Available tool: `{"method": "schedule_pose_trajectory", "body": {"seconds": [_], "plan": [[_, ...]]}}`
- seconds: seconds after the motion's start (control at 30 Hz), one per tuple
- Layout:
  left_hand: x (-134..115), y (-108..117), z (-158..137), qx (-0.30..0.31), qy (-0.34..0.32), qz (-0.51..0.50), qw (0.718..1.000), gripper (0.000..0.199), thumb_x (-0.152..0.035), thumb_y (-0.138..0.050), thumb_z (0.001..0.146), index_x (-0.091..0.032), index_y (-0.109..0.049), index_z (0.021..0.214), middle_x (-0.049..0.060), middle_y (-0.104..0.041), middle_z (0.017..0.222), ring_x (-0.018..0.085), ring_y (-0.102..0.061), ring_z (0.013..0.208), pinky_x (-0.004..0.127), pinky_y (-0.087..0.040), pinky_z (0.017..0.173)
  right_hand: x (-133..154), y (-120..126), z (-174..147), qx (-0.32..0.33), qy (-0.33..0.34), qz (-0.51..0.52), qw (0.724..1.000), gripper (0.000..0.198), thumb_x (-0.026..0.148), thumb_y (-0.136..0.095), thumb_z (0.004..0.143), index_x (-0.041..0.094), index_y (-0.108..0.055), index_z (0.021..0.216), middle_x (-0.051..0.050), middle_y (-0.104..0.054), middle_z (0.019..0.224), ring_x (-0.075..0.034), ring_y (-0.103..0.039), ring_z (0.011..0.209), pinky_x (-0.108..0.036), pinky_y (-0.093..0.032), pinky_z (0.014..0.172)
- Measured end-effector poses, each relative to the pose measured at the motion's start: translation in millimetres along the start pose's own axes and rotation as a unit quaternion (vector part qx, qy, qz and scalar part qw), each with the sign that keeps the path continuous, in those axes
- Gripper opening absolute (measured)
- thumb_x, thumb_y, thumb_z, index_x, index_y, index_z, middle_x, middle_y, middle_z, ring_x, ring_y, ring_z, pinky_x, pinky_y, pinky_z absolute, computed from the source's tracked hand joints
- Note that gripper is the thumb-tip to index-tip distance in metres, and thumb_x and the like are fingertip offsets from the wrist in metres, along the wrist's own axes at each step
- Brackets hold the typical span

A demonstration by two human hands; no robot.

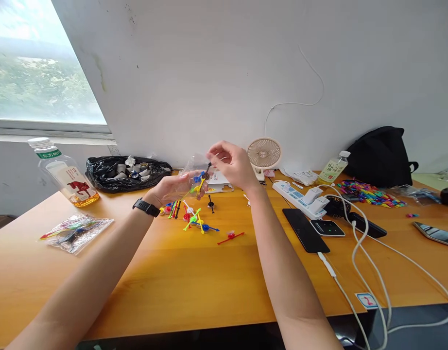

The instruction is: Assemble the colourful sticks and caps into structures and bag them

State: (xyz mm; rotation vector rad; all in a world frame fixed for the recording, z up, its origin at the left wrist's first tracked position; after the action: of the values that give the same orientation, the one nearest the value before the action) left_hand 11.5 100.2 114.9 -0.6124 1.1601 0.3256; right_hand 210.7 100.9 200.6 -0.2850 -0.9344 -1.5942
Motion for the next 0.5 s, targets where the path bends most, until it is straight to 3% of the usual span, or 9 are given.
{"method": "schedule_pose_trajectory", "body": {"seconds": [0.1, 0.17, 0.23, 0.3, 0.4, 0.5], "plan": [[-1, 5, -1, -0.015, -0.009, -0.023, 1.000, 0.060, -0.046, -0.065, 0.090, -0.016, -0.061, 0.142, 0.018, -0.069, 0.118, 0.029, -0.067, 0.097, 0.041, -0.049, 0.088, -37, 30, 0, -0.064, -0.046, -0.081, 0.994, 0.040, 0.062, -0.063, 0.094, 0.022, -0.067, 0.097, -0.006, -0.072, 0.092, -0.020, -0.067, 0.078, -0.034, -0.059, 0.073], [-7, 5, -3, -0.025, -0.024, -0.032, 0.999, 0.063, -0.047, -0.065, 0.089, -0.015, -0.060, 0.144, 0.018, -0.069, 0.118, 0.030, -0.067, 0.100, 0.042, -0.050, 0.089, -74, 56, -6, -0.049, -0.107, -0.189, 0.975, 0.033, 0.052, -0.069, 0.093, 0.019, -0.068, 0.092, -0.009, -0.072, 0.092, -0.020, -0.065, 0.081, -0.033, -0.055, 0.074], [-16, 2, -5, -0.039, -0.052, -0.035, 0.997, 0.069, -0.051, -0.063, 0.088, -0.013, -0.057, 0.146, 0.019, -0.069, 0.118, 0.032, -0.068, 0.103, 0.043, -0.050, 0.090, -116, 76, -20, 0.053, -0.199, -0.244, 0.948, 0.028, 0.042, -0.081, 0.084, 0.017, -0.067, 0.082, -0.008, -0.071, 0.081, -0.017, -0.062, 0.069, -0.029, -0.051, 0.066], [-24, -2, -7, -0.057, -0.088, -0.035, 0.994, 0.074, -0.055, -0.060, 0.087, -0.014, -0.054, 0.148, 0.018, -0.069, 0.118, 0.033, -0.067, 0.106, 0.045, -0.051, 0.089, -151, 86, -39, 0.176, -0.280, -0.222, 0.917, 0.030, 0.036, -0.089, 0.074, 0.018, -0.065, 0.072, -0.006, -0.069, 0.067, -0.013, -0.058, 0.054, -0.027, -0.046, 0.054], [-30, -7, -8, -0.080, -0.124, -0.033, 0.988, 0.080, -0.061, -0.058, 0.087, -0.015, -0.049, 0.152, 0.018, -0.069, 0.116, 0.035, -0.067, 0.106, 0.047, -0.052, 0.087, -181, 85, -62, 0.247, -0.300, -0.182, 0.903, 0.043, 0.039, -0.097, 0.060, 0.023, -0.057, 0.061, 0.002, -0.060, 0.048, -0.011, -0.052, 0.038, -0.024, -0.041, 0.043], [-26, -11, -3, -0.082, -0.106, -0.037, 0.990, 0.082, -0.056, -0.060, 0.087, -0.012, -0.046, 0.154, 0.019, -0.070, 0.112, 0.033, -0.069, 0.102, 0.046, -0.053, 0.087, -189, 70, -71, 0.281, -0.283, -0.136, 0.907, 0.051, 0.041, -0.099, 0.054, 0.024, -0.052, 0.058, 0.005, -0.059, 0.044, -0.009, -0.051, 0.035, -0.022, -0.039, 0.038]]}}
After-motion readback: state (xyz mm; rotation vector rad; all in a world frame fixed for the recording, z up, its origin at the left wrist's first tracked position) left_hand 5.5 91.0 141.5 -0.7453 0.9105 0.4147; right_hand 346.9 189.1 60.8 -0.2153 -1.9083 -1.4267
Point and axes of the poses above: each hand's wrist, its own z-axis towards the middle knuckle, its own y-axis out of the back of the hand, x = y × z, the point moved 3 cm from there along z, towards the middle knuckle
